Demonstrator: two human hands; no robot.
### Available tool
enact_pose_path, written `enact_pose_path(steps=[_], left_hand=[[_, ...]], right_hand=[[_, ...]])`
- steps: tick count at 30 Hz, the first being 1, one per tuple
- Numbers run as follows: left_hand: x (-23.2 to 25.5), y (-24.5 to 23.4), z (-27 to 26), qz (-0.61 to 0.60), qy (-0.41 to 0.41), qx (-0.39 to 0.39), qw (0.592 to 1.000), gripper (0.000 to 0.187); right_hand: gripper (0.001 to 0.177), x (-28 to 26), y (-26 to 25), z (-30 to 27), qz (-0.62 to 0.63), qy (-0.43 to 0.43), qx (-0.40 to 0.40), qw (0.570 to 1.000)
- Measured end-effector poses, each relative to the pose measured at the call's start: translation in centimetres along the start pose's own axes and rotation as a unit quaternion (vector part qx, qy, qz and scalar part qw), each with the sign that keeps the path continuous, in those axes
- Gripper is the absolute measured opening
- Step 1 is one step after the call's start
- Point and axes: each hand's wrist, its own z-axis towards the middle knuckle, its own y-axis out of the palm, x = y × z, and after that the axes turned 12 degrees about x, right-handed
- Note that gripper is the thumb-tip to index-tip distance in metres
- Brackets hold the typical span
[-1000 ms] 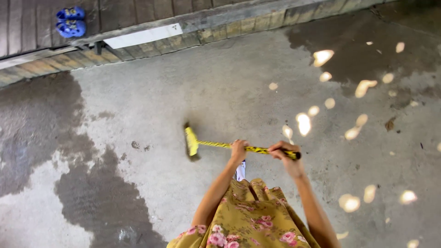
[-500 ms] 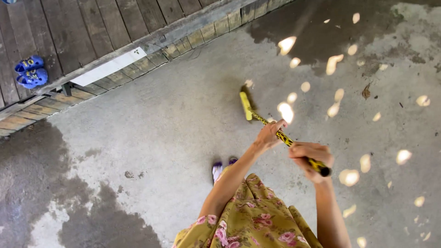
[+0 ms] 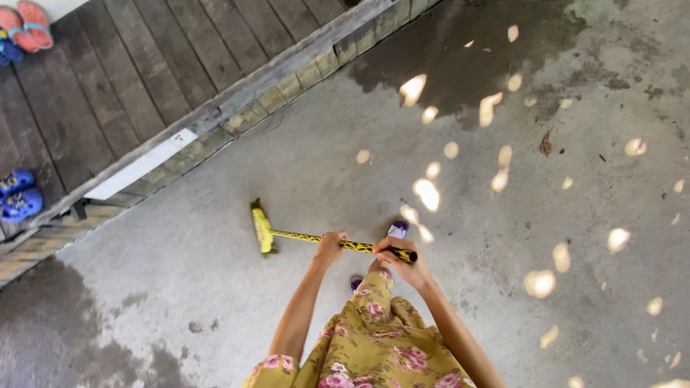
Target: The person sweeps a concrete floor with a yellow broom, moving debris and leaves toward a metal gate. The person walks around the area, sweeping along edges and open floor space.
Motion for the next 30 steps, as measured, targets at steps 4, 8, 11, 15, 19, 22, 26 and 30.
enact_pose_path(steps=[4,8,11,15,19,22,26,30], left_hand=[[7.3,5.2,8.6,-0.076,0.0,0.015,0.997,0.025],[17.9,10.5,19.1,-0.192,0.037,0.046,0.98,0.016],[25.2,11.0,25.2,-0.244,0.108,0.036,0.963,0.007],[32.1,10.0,28.5,-0.272,0.156,0.005,0.95,0.007],[35.9,8.1,27.8,-0.217,0.132,-0.026,0.967,0.006],[37.2,2.6,26.3,-0.255,0.15,0.005,0.955,0.006],[30.5,4.8,26.3,-0.166,0.066,-0.023,0.984,0.006],[22.0,12.6,27.2,-0.024,0.015,-0.033,0.999,0.021]], right_hand=[[0.009,-2.1,-7.1,5.3,-0.066,-0.036,0.04,0.996],[0.009,-9.3,-13.4,9.8,-0.138,-0.121,0.07,0.98],[0.011,-11.7,-17.6,12.6,-0.142,-0.216,0.078,0.963],[0.005,-12.9,-22.1,14.1,-0.112,-0.322,0.04,0.939],[0.021,-18.0,-23.8,13.5,-0.083,-0.374,0.064,0.921],[0.01,-22.0,-23.0,14.1,0.005,-0.43,0.087,0.899],[0.009,-15.4,-25.7,16.6,0.044,-0.316,0.133,0.938],[0.005,-8.8,-28.5,18.6,0.016,0.002,0.133,0.991]])
